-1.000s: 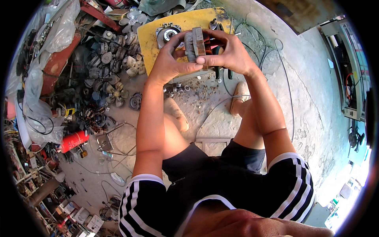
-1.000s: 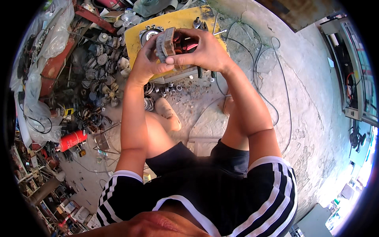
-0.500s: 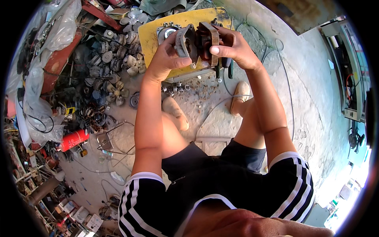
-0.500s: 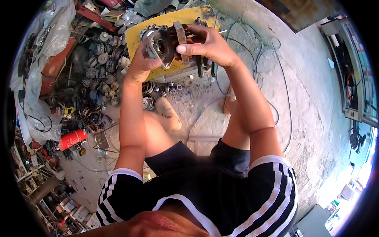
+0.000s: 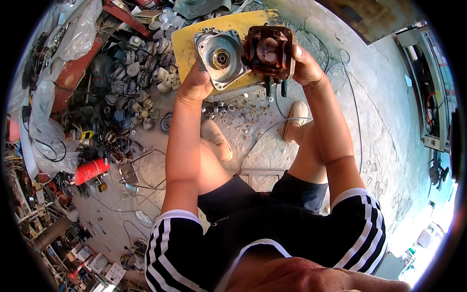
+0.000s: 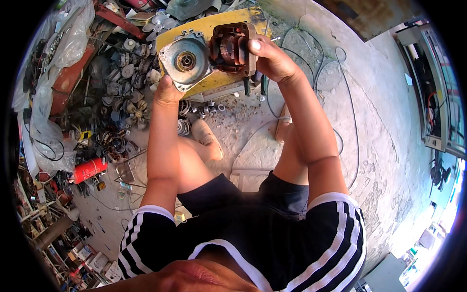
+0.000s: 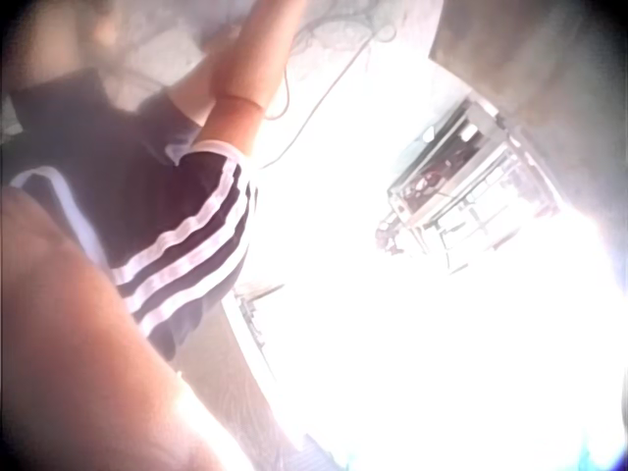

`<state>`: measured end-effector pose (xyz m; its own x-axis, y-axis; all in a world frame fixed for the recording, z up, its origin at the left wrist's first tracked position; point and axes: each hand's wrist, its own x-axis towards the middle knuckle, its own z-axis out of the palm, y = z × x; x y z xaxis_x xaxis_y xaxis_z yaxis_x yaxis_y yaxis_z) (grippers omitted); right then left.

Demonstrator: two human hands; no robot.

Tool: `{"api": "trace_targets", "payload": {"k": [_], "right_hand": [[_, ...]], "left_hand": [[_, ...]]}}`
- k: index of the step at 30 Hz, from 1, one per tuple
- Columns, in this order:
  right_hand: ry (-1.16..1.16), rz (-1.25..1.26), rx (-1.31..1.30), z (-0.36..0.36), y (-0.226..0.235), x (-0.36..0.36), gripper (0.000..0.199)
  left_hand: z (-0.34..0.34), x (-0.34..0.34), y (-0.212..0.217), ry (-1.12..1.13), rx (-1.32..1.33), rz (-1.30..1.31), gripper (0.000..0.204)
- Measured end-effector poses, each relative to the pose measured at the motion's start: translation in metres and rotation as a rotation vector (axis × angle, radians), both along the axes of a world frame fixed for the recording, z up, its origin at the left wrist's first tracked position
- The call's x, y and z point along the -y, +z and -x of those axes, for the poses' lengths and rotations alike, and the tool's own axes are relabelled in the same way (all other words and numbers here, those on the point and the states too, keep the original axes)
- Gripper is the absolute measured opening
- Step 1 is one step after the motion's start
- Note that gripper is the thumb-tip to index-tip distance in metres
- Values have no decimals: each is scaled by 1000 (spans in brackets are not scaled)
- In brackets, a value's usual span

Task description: The person disassembles a small electric motor part on a yellow wooden board, using a screwdriver to remove screws and pliers to pry open the motor's metal casing.

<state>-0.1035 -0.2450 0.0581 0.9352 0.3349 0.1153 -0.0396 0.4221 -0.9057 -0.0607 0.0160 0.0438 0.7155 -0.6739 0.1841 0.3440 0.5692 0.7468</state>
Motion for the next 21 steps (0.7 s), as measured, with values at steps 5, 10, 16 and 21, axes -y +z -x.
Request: {"api": "trace_targets", "payload": {"k": [5, 10, 16, 21], "right_hand": [[-91, -169, -164, 6, 4, -12, 53], [-8, 217, 27, -4, 15, 4, 55], [-309, 374, 142, 4, 28, -33, 61], [-340, 603, 340, 6, 29, -41, 101]], "left_hand": [[3, 2, -2, 95, 15, -3, 111], [-7, -4, 6, 52, 14, -245, 88], [1, 18, 16, 200, 93, -347, 94], [-5, 19, 12, 296, 187, -300, 96]]}}
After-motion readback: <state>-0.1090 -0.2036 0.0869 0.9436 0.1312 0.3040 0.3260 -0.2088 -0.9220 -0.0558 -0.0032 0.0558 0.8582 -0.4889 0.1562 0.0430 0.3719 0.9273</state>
